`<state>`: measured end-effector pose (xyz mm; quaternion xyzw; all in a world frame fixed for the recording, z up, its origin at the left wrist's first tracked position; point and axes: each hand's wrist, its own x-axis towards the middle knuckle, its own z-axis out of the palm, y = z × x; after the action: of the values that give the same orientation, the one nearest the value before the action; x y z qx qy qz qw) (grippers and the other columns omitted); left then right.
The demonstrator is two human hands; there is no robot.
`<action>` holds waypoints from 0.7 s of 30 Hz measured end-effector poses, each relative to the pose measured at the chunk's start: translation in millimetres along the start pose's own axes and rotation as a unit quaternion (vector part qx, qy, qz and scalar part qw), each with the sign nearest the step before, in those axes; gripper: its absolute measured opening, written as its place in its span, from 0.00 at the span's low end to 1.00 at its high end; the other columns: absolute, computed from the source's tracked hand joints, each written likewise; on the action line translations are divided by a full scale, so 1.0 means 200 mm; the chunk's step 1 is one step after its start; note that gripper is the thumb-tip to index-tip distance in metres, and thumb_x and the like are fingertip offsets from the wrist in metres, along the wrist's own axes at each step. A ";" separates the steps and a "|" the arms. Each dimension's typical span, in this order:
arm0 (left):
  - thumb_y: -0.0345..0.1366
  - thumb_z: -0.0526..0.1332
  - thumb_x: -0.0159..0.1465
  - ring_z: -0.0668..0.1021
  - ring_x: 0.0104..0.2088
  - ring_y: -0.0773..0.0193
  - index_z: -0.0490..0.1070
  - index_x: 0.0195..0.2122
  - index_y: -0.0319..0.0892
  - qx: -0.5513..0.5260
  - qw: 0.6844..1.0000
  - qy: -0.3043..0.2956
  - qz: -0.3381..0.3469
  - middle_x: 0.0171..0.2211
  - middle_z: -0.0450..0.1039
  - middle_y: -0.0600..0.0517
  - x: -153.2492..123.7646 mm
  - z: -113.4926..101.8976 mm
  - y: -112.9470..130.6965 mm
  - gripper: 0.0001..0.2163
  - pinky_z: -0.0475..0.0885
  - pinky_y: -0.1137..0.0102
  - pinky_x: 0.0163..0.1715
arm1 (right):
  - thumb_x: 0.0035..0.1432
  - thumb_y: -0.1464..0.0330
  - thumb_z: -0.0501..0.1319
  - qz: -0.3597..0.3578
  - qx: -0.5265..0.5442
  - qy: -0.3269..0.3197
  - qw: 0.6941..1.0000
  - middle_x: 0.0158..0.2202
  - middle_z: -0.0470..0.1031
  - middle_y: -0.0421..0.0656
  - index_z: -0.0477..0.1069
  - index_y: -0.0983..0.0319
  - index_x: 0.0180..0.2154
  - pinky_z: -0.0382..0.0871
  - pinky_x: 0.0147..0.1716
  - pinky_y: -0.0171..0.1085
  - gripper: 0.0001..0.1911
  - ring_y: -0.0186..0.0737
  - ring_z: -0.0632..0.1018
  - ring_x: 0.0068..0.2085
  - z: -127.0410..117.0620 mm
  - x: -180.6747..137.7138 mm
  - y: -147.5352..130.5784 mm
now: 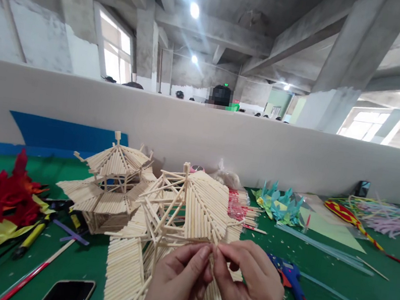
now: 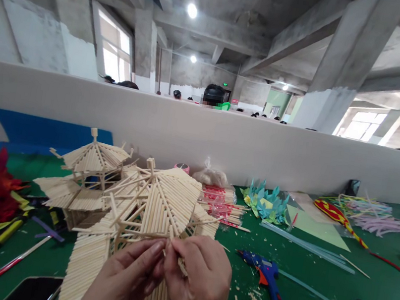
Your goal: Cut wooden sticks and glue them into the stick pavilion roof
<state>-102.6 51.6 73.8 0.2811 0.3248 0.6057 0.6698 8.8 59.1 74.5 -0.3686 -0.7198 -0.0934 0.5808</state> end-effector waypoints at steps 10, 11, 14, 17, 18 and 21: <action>0.37 0.67 0.49 0.63 0.15 0.76 0.75 0.22 0.37 0.016 0.999 -0.028 0.003 0.15 0.65 0.57 0.02 -0.02 0.00 0.08 0.54 0.79 0.17 | 0.49 0.78 0.60 0.009 0.019 -0.026 0.999 0.25 0.74 0.44 0.71 0.63 0.31 0.67 0.25 0.37 0.06 0.37 0.73 0.26 0.02 -0.01 0.02; 0.37 0.67 0.50 0.62 0.16 0.76 0.74 0.21 0.37 0.017 0.999 -0.033 0.000 0.15 0.65 0.57 0.02 -0.02 0.00 0.08 0.54 0.78 0.18 | 0.49 0.78 0.61 0.011 0.021 -0.029 0.999 0.25 0.74 0.44 0.71 0.63 0.31 0.67 0.26 0.37 0.07 0.37 0.73 0.27 0.01 0.00 0.02; 0.37 0.66 0.51 0.62 0.17 0.75 0.72 0.19 0.37 0.019 0.999 -0.046 -0.003 0.15 0.65 0.57 0.02 -0.02 0.00 0.09 0.54 0.77 0.19 | 0.50 0.78 0.60 0.014 0.035 -0.045 0.998 0.25 0.74 0.43 0.72 0.63 0.32 0.68 0.26 0.36 0.07 0.36 0.73 0.27 0.00 0.00 0.02; 0.37 0.64 0.52 0.62 0.17 0.74 0.71 0.18 0.37 0.027 0.998 -0.052 -0.004 0.16 0.65 0.56 0.02 -0.02 0.01 0.10 0.55 0.76 0.20 | 0.51 0.77 0.60 0.019 0.043 -0.074 0.996 0.29 0.74 0.43 0.72 0.62 0.37 0.69 0.28 0.36 0.10 0.36 0.73 0.29 -0.01 0.00 0.03; 0.37 0.64 0.52 0.61 0.17 0.74 0.71 0.18 0.36 0.030 0.998 -0.051 -0.004 0.16 0.64 0.56 0.02 -0.02 0.01 0.10 0.55 0.76 0.20 | 0.51 0.76 0.60 0.018 0.041 -0.083 0.996 0.30 0.74 0.44 0.72 0.62 0.39 0.70 0.28 0.36 0.12 0.36 0.74 0.30 -0.01 0.00 0.04; 0.37 0.65 0.51 0.61 0.17 0.74 0.71 0.19 0.36 0.033 0.998 -0.048 -0.006 0.16 0.64 0.56 0.02 -0.02 0.01 0.10 0.54 0.77 0.19 | 0.51 0.76 0.60 0.009 0.029 -0.085 0.996 0.30 0.73 0.45 0.72 0.62 0.41 0.69 0.28 0.37 0.14 0.37 0.73 0.30 -0.02 0.00 0.05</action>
<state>-106.8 56.2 72.8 0.3297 0.3141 0.5762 0.6787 18.2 64.5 73.5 -0.3643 -0.7660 -0.0357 0.5284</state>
